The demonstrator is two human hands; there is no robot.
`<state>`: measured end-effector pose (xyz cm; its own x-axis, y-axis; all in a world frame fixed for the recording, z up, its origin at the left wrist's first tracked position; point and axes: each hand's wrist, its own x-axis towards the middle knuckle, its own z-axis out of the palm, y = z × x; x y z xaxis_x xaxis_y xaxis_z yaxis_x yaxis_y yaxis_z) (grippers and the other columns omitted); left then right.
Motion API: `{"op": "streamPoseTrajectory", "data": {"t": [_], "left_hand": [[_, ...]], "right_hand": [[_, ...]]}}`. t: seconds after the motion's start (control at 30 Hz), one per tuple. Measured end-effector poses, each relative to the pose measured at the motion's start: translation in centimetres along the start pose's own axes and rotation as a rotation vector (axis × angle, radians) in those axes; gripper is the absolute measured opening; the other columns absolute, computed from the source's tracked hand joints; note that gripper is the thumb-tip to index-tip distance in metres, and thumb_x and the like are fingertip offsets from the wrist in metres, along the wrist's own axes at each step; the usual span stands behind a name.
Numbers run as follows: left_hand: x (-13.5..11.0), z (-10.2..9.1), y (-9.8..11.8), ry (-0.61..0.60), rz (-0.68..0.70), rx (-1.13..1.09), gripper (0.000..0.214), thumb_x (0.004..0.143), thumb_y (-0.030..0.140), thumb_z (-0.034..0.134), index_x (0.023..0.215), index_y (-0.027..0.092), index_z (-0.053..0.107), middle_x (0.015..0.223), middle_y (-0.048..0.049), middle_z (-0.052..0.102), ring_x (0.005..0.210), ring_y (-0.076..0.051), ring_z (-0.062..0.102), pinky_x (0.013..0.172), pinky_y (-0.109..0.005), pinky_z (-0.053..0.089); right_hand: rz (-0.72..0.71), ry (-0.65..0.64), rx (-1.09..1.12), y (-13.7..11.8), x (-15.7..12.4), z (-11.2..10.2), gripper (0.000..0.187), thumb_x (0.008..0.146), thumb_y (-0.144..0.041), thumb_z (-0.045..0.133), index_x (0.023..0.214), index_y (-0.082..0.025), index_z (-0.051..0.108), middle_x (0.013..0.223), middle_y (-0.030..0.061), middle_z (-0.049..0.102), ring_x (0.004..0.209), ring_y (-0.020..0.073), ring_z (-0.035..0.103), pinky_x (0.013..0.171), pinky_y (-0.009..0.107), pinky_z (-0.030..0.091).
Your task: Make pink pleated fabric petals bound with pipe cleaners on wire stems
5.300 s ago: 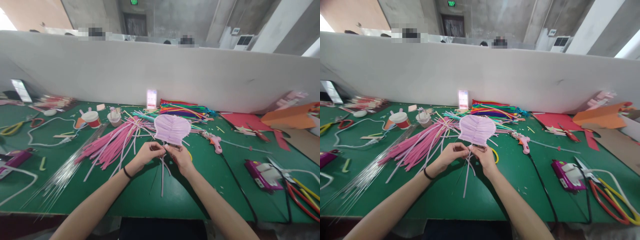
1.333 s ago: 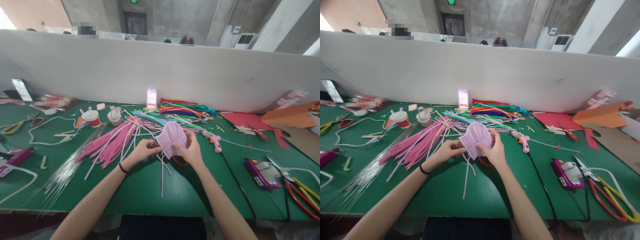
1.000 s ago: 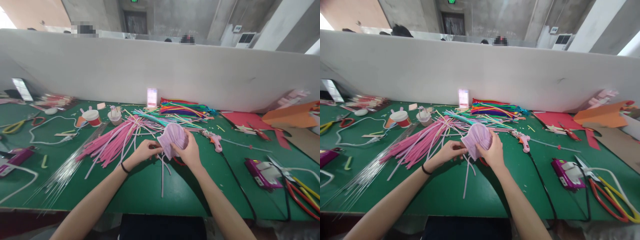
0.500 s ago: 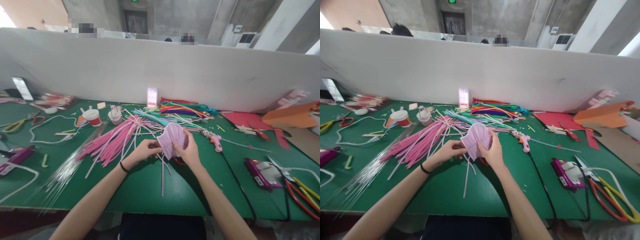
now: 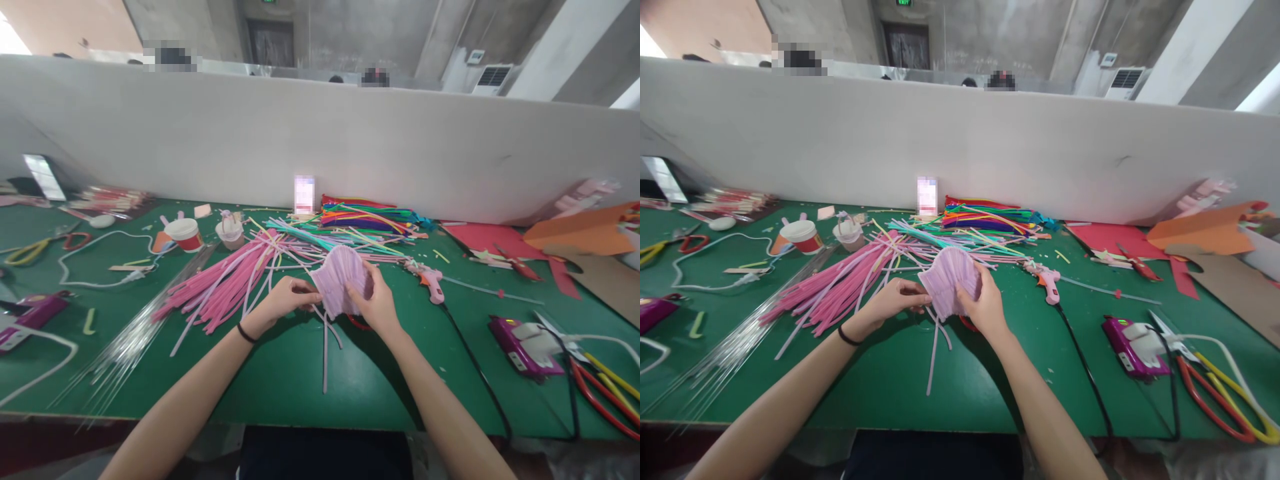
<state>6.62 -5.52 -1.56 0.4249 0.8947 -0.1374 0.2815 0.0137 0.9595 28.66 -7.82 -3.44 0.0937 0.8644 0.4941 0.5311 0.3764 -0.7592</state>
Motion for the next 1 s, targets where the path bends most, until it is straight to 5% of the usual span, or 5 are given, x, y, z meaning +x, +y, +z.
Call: {"op": "streamPoseTrajectory", "data": {"t": [0.4, 0.57, 0.8, 0.9, 1.0], "left_hand": [[-0.1, -0.7, 0.1, -0.119, -0.030, -0.002, 0.035, 0.074, 0.047, 0.068, 0.086, 0.014, 0.071, 0.073, -0.0064, 0.071, 0.067, -0.016, 0.066, 0.059, -0.023, 0.047], [-0.3, -2.3, 0.6, -0.285, -0.090, -0.343, 0.055, 0.079, 0.060, 0.059, 0.109, 0.015, 0.065, 0.107, -0.0150, 0.069, 0.092, -0.024, 0.068, 0.078, -0.033, 0.052], [1.2, -4.1, -0.3, 0.110, -0.050, -0.419, 0.053, 0.086, 0.059, 0.046, 0.109, 0.015, 0.064, 0.114, -0.0152, 0.067, 0.090, -0.022, 0.068, 0.073, -0.031, 0.055], [2.0, -4.5, -1.7, 0.409, 0.083, -0.025, 0.038, 0.086, 0.046, 0.051, 0.101, 0.015, 0.066, 0.103, -0.0120, 0.071, 0.084, -0.022, 0.068, 0.068, -0.030, 0.054], [2.4, -4.7, -3.2, 0.543, 0.227, 0.561, 0.028, 0.085, 0.031, 0.052, 0.101, 0.016, 0.068, 0.104, -0.0107, 0.070, 0.095, -0.026, 0.064, 0.084, -0.038, 0.050]], "right_hand": [[0.000, 0.001, 0.061, 0.5, 0.2, 0.0, 0.041, 0.089, -0.036, 0.048, 0.125, -0.018, 0.052, 0.126, 0.0108, 0.059, 0.117, 0.0228, 0.053, 0.101, 0.039, 0.039], [0.194, 0.028, 0.258, 1.2, 0.8, -0.6, 0.037, 0.084, -0.041, 0.053, 0.112, -0.018, 0.062, 0.108, 0.0075, 0.067, 0.095, 0.0216, 0.060, 0.086, 0.036, 0.045], [0.433, -0.109, 0.355, 1.2, 1.0, -0.8, 0.038, 0.073, -0.045, 0.067, 0.099, -0.018, 0.068, 0.067, -0.0009, 0.064, 0.059, 0.0142, 0.054, 0.055, 0.024, 0.039], [0.395, -0.271, 0.295, 0.9, 0.4, 0.1, 0.038, 0.077, -0.042, 0.064, 0.107, -0.019, 0.063, 0.062, -0.0025, 0.063, 0.059, 0.0150, 0.058, 0.056, 0.025, 0.042], [0.305, -0.331, 0.277, 1.0, -0.2, 1.0, 0.042, 0.082, -0.037, 0.059, 0.120, -0.021, 0.052, 0.083, 0.0019, 0.072, 0.078, 0.0181, 0.067, 0.072, 0.030, 0.050]]}}
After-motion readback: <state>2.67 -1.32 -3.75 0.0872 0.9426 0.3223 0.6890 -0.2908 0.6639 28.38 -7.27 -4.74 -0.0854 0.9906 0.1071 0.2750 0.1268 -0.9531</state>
